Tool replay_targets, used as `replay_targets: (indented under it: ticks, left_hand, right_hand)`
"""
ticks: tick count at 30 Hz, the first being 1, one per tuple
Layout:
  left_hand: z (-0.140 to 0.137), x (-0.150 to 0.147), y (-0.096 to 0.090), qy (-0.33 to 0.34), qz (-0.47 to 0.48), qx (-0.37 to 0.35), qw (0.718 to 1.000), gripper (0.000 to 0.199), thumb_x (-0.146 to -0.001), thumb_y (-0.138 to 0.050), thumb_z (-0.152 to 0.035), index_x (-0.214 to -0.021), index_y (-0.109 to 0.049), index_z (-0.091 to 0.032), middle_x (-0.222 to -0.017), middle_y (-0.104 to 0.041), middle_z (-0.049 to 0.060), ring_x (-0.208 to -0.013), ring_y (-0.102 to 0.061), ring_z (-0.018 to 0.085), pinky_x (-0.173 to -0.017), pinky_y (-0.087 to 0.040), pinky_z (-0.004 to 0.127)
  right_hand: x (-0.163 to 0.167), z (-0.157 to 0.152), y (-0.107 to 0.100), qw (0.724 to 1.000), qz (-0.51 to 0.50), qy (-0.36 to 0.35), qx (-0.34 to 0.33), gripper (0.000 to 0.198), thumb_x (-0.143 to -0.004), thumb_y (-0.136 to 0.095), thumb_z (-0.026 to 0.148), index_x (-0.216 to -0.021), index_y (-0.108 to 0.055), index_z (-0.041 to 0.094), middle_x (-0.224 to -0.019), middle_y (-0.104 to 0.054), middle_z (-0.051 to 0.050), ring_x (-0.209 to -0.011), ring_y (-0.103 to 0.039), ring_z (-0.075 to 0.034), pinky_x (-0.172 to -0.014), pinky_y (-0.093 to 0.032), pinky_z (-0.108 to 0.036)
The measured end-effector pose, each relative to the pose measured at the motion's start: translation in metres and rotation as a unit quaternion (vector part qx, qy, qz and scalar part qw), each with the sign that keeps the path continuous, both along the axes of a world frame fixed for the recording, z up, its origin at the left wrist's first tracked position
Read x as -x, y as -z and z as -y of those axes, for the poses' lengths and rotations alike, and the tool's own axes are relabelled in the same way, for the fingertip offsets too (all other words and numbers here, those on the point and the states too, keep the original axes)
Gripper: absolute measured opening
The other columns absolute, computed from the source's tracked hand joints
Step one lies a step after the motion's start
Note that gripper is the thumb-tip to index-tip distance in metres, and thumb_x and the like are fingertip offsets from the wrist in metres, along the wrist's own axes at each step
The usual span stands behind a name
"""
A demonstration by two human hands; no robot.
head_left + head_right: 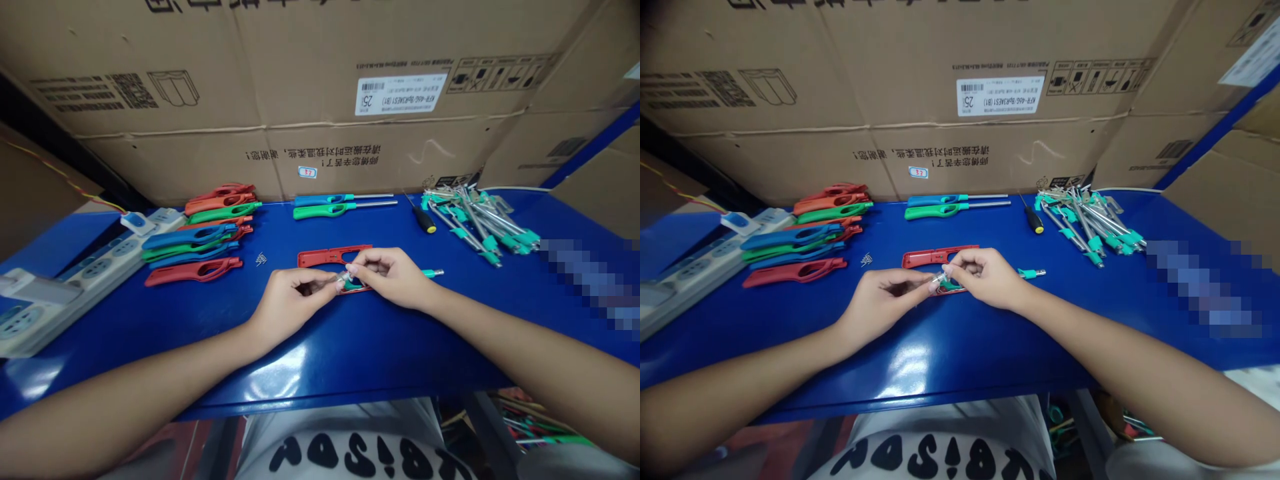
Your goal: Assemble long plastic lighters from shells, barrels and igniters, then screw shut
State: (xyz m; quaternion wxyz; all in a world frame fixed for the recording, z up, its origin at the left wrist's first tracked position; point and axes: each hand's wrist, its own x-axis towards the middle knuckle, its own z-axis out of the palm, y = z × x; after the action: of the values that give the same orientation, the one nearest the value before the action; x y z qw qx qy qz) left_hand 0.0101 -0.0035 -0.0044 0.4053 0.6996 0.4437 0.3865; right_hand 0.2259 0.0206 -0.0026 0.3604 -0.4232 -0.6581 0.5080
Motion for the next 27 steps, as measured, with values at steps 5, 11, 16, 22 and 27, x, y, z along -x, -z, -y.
replay_targets:
  ticks: [5, 11, 16, 22, 27]
  left_hand:
    - [-0.004, 0.0023, 0.0004, -0.005, -0.008, -0.012, 1.0, 0.02, -0.083, -0.077, -0.035, -0.097, -0.083, -0.021, -0.088, -0.082, 0.004, -0.063, -0.068, 0.015, -0.056, -0.048, 0.023]
    - [-0.0068, 0.0058, 0.0019, -0.003, -0.016, -0.006, 1.0, 0.021, -0.083, -0.078, -0.035, -0.098, -0.083, -0.021, -0.089, -0.082, 0.004, -0.064, -0.068, 0.015, -0.057, -0.048, 0.023]
    - [-0.0078, 0.0075, -0.0001, 0.005, -0.036, -0.02, 0.999, 0.019, -0.083, -0.078, -0.033, -0.096, -0.083, -0.02, -0.086, -0.081, 0.004, -0.061, -0.065, 0.013, -0.054, -0.046, 0.022]
    - [-0.0085, 0.007, -0.0005, 0.004, -0.041, -0.026, 0.999, 0.021, -0.084, -0.077, -0.035, -0.098, -0.083, -0.02, -0.084, -0.081, 0.004, -0.058, -0.064, 0.013, -0.053, -0.046, 0.021]
    - [-0.0081, 0.0067, -0.0002, 0.01, -0.03, -0.018, 0.999, 0.022, -0.084, -0.077, -0.036, -0.098, -0.083, -0.021, -0.091, -0.082, 0.005, -0.066, -0.069, 0.015, -0.059, -0.05, 0.023]
  right_hand:
    - [-0.0006, -0.0025, -0.0065, 1.0, -0.001, -0.001, 0.023, 0.047, -0.075, -0.074, 0.061, -0.071, -0.066, 0.015, -0.062, -0.059, 0.001, -0.055, -0.048, -0.009, -0.053, -0.038, -0.023]
    - [-0.0011, -0.0038, -0.0045, 1.0, 0.019, -0.007, 0.012, 0.042, -0.077, -0.074, 0.057, -0.071, -0.068, 0.016, -0.064, -0.063, -0.001, -0.058, -0.052, -0.01, -0.056, -0.042, -0.024]
    - [-0.0015, -0.0038, -0.0028, 1.0, 0.004, -0.01, 0.015, 0.034, -0.079, -0.073, 0.05, -0.074, -0.071, 0.016, -0.069, -0.067, -0.002, -0.061, -0.057, -0.011, -0.059, -0.045, -0.024]
    - [-0.0028, -0.0039, -0.0047, 1.0, -0.005, -0.012, 0.026, 0.034, -0.08, -0.074, 0.05, -0.076, -0.071, 0.016, -0.067, -0.067, -0.002, -0.056, -0.052, -0.009, -0.053, -0.04, -0.024]
    - [-0.003, -0.0049, -0.0038, 0.999, -0.018, -0.007, 0.04, 0.036, -0.077, -0.076, 0.051, -0.08, -0.069, 0.015, -0.067, -0.063, 0.0, -0.054, -0.049, -0.008, -0.051, -0.036, -0.023]
